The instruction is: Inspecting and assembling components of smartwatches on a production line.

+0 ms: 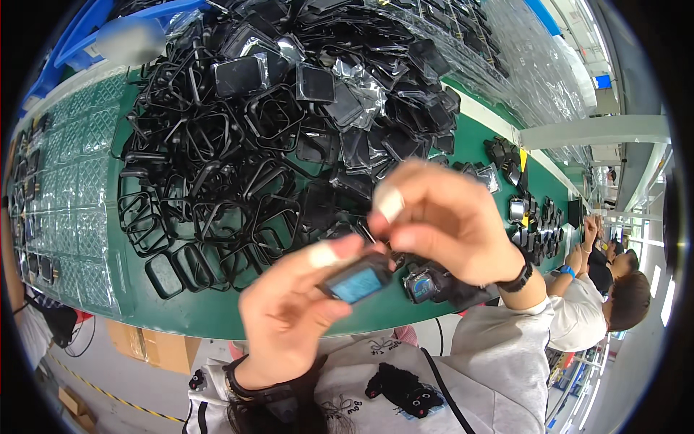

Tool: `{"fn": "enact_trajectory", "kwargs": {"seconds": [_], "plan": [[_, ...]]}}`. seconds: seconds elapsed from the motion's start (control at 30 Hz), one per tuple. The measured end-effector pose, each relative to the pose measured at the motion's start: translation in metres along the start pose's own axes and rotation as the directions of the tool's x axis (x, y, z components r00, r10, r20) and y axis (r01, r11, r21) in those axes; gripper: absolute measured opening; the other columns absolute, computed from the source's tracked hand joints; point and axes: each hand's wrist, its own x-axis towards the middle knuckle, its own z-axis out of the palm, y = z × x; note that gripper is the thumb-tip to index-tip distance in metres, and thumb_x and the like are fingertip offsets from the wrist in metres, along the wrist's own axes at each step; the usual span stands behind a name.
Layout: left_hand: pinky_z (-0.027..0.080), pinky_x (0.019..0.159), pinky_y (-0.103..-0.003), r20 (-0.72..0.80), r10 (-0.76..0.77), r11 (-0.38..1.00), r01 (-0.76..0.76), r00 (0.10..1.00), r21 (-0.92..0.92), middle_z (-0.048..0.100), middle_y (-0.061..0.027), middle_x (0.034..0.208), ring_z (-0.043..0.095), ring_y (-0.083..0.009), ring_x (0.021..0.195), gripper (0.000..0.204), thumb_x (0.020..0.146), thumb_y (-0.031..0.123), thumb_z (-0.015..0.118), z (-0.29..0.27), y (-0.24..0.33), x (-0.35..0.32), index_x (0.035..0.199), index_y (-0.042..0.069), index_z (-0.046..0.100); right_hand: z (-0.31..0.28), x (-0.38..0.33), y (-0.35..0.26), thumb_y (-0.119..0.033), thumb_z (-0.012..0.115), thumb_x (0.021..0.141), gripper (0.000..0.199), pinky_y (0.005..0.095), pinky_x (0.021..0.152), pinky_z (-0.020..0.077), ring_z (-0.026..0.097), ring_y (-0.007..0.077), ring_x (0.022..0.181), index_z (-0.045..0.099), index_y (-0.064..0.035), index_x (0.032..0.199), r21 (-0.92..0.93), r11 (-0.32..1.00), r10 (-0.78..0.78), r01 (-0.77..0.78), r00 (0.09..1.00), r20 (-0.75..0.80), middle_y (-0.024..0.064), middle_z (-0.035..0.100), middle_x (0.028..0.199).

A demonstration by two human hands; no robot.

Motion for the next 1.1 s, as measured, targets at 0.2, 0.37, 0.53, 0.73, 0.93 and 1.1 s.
{"fn": "enact_trajectory", "kwargs": {"seconds": [0.2,0.37,0.53,0.73,0.93,1.1], "plan": [[0.051,0.087,-0.047,-0.286,0.165,0.986,-0.147,0.944,0.085,0.051,-0.0276,0.120,0.055,-0.0385,0.107,0.044,0.086,0.007,0.060,-0.004,0.009,0.005,0.124,-0.006,0.042,-0.011,0.043,0.016,0.013,0.060,0.066,0.034,0.0347,0.078,0.0471,0.055,0.0293,0.089,0.061,-0.0040,0.095,-0.885,0.442,-0.284,0.150,0.959,0.021,0.0118,0.055,0.101],[0.050,0.088,-0.047,-0.279,0.183,0.983,-0.170,0.943,0.070,0.049,-0.0279,0.123,0.054,-0.0392,0.109,0.044,0.086,0.007,0.060,-0.003,0.011,0.006,0.124,-0.005,0.042,-0.022,0.040,0.002,0.007,0.063,0.064,0.021,0.0358,0.076,0.0476,0.055,0.0310,0.087,0.058,-0.0017,0.082,-0.798,0.502,-0.319,0.333,0.929,0.187,0.0102,0.056,0.092],[0.047,0.093,-0.047,-0.260,0.234,0.971,-0.240,0.937,0.010,0.041,-0.0281,0.131,0.048,-0.0405,0.116,0.044,0.087,0.001,0.055,0.008,0.006,0.012,0.127,-0.003,0.039,-0.013,0.003,-0.015,-0.001,0.070,0.057,0.017,0.0343,0.067,0.0530,0.060,0.0304,0.086,0.063,-0.0003,0.073,-0.639,0.383,-0.643,0.667,0.689,0.334,0.0109,0.062,0.089],[0.042,0.098,-0.047,-0.119,0.024,0.996,-0.034,0.993,-0.085,0.039,-0.0256,0.133,0.048,-0.0391,0.117,0.063,0.077,-0.002,0.063,0.028,-0.003,0.008,0.133,0.002,0.035,0.000,-0.027,-0.006,0.001,0.073,0.053,0.019,0.0292,0.062,0.0527,0.061,0.0279,0.081,0.064,-0.0017,0.069,-0.621,0.400,-0.711,0.674,0.656,0.254,0.0094,0.060,0.090],[0.040,0.100,-0.043,-0.086,0.109,0.992,-0.114,0.990,-0.050,0.043,-0.0246,0.131,0.050,-0.0368,0.116,0.063,0.076,-0.007,0.059,0.034,-0.011,0.006,0.133,0.001,0.035,0.017,-0.047,0.001,-0.003,0.071,0.054,0.023,0.0270,0.053,0.0433,0.053,0.0195,0.071,0.065,-0.0075,0.075,-0.809,0.291,-0.764,0.510,0.633,0.125,0.0050,0.055,0.093],[0.038,0.101,-0.043,-0.132,0.025,0.994,-0.039,0.991,-0.102,0.042,-0.0241,0.132,0.049,-0.0348,0.117,0.063,0.077,-0.007,0.058,0.044,-0.015,0.002,0.134,0.000,0.033,0.031,-0.061,0.004,-0.010,0.074,0.053,0.030,0.0250,0.049,0.0311,0.043,0.0140,0.065,0.071,-0.0132,0.083,-0.913,-0.013,-0.748,0.407,0.602,0.279,0.0002,0.054,0.089]]}}
